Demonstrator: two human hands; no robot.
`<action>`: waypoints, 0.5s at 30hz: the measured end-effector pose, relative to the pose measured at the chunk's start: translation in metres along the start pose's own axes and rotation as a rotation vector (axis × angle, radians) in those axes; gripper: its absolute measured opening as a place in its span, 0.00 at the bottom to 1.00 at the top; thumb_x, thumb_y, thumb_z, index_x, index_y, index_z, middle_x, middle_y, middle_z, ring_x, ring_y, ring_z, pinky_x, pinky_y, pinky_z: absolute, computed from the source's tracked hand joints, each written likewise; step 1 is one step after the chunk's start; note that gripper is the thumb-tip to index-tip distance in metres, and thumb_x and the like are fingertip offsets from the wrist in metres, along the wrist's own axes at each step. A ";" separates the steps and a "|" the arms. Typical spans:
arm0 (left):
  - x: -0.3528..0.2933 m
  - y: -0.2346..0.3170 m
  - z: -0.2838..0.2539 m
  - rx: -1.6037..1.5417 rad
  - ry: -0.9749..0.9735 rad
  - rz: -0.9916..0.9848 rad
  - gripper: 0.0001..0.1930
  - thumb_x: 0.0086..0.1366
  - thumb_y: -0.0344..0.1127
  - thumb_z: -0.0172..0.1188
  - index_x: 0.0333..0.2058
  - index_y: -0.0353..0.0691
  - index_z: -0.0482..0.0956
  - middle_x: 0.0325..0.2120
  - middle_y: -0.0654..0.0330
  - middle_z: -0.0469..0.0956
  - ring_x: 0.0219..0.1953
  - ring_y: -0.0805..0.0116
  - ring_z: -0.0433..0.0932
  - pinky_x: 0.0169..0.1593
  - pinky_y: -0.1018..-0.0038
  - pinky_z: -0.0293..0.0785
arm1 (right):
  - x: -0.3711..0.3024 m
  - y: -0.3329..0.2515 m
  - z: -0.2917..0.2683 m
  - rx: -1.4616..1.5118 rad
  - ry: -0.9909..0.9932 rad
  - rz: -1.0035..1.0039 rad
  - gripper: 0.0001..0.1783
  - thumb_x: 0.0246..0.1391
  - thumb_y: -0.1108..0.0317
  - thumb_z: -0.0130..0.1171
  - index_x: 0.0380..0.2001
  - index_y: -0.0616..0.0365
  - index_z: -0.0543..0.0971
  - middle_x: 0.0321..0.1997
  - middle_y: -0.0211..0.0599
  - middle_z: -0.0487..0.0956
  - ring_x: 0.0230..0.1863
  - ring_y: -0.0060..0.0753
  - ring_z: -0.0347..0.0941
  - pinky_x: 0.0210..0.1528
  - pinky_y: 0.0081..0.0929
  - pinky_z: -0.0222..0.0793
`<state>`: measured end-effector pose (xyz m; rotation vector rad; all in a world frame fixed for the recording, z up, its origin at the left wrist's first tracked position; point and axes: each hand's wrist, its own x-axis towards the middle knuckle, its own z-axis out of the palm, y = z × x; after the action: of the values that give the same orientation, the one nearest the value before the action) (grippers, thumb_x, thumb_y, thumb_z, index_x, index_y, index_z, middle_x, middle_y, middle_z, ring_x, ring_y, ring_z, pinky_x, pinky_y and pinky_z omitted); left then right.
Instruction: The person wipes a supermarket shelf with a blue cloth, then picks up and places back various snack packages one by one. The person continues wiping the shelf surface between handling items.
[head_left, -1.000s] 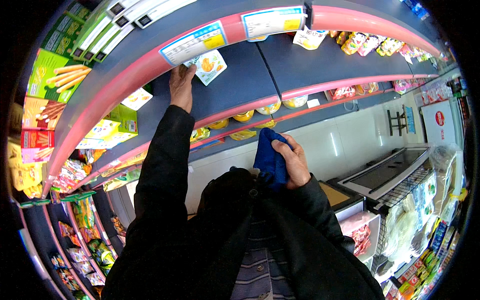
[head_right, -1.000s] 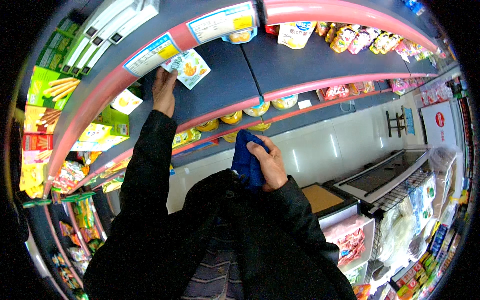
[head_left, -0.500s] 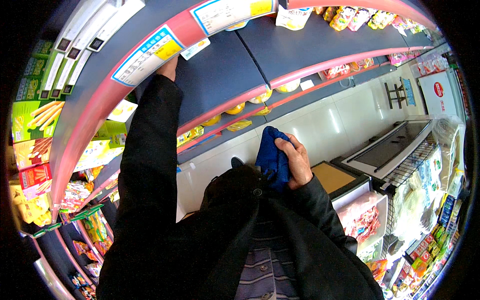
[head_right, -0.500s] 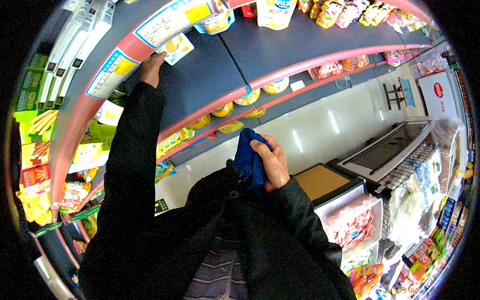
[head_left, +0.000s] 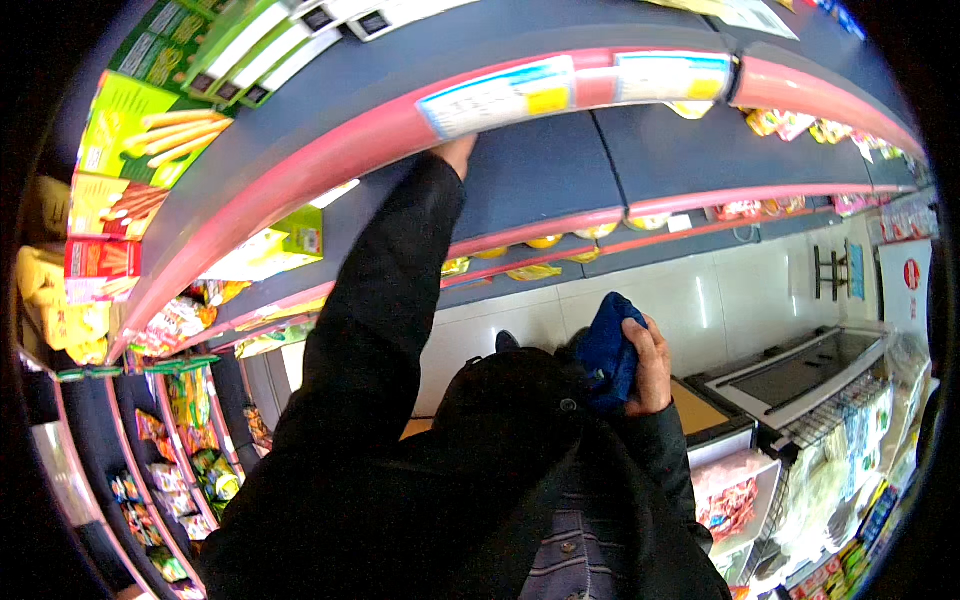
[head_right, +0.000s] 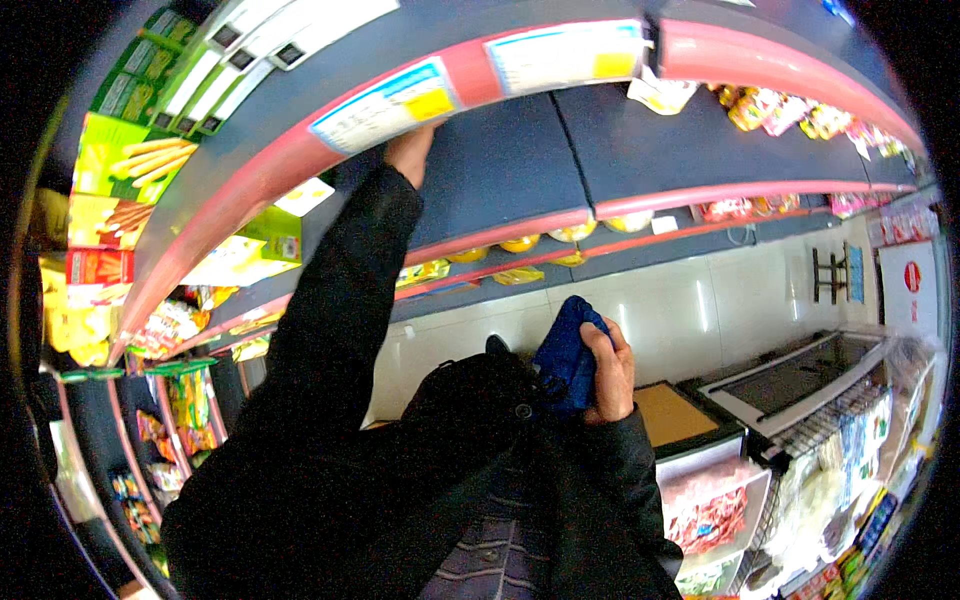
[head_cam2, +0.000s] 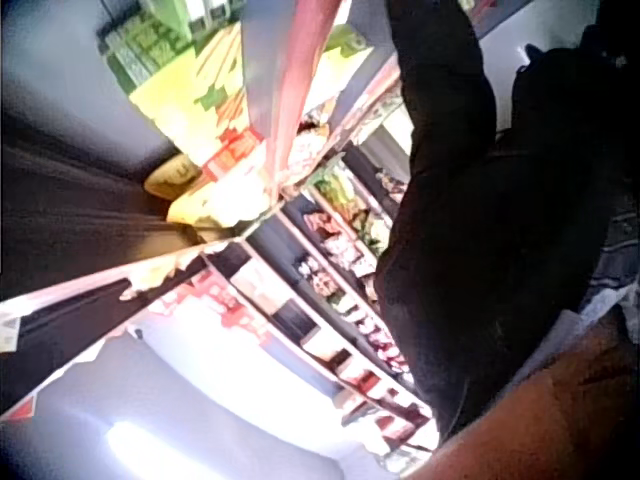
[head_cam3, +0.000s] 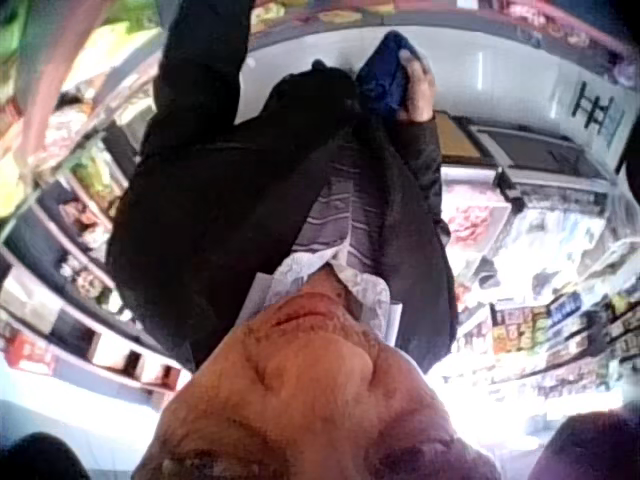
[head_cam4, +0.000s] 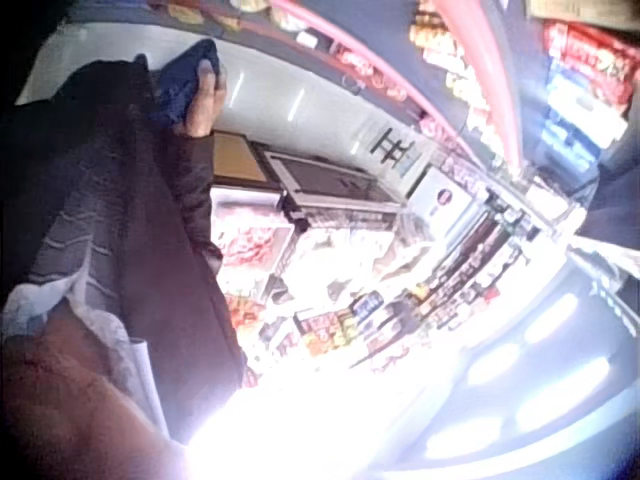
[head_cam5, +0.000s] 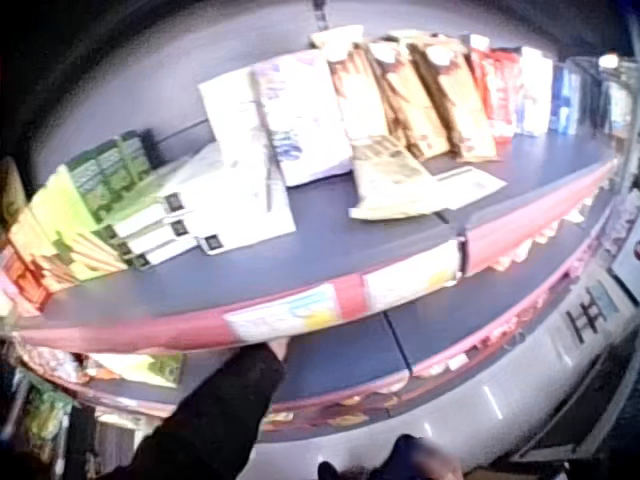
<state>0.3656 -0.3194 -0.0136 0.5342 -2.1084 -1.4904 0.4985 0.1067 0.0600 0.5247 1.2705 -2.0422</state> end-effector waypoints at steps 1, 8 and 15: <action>-0.031 0.021 0.007 -0.069 -0.003 -0.046 0.29 0.63 0.30 0.64 0.62 0.36 0.67 0.61 0.50 0.69 0.64 0.60 0.67 0.65 0.63 0.64 | 0.001 0.000 0.000 -0.007 -0.003 -0.013 0.17 0.59 0.66 0.61 0.48 0.63 0.77 0.36 0.34 0.81 0.33 0.26 0.78 0.36 0.25 0.76; -0.175 0.060 -0.076 -0.257 0.447 -0.118 0.30 0.58 0.23 0.62 0.61 0.32 0.66 0.59 0.53 0.69 0.64 0.60 0.66 0.63 0.67 0.66 | 0.001 0.008 0.030 -0.153 -0.089 0.011 0.17 0.58 0.64 0.61 0.48 0.61 0.78 0.36 0.31 0.81 0.33 0.26 0.78 0.37 0.25 0.76; -0.176 0.040 -0.145 -0.200 0.664 -0.089 0.33 0.59 0.25 0.60 0.64 0.28 0.61 0.60 0.47 0.65 0.64 0.57 0.63 0.67 0.64 0.57 | 0.002 0.032 0.056 -0.158 -0.189 0.065 0.12 0.60 0.68 0.61 0.46 0.59 0.79 0.35 0.31 0.82 0.32 0.25 0.79 0.34 0.25 0.77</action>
<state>0.5920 -0.3140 0.0345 0.9059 -1.4242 -1.3092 0.5206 0.0462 0.0639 0.2886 1.2700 -1.8708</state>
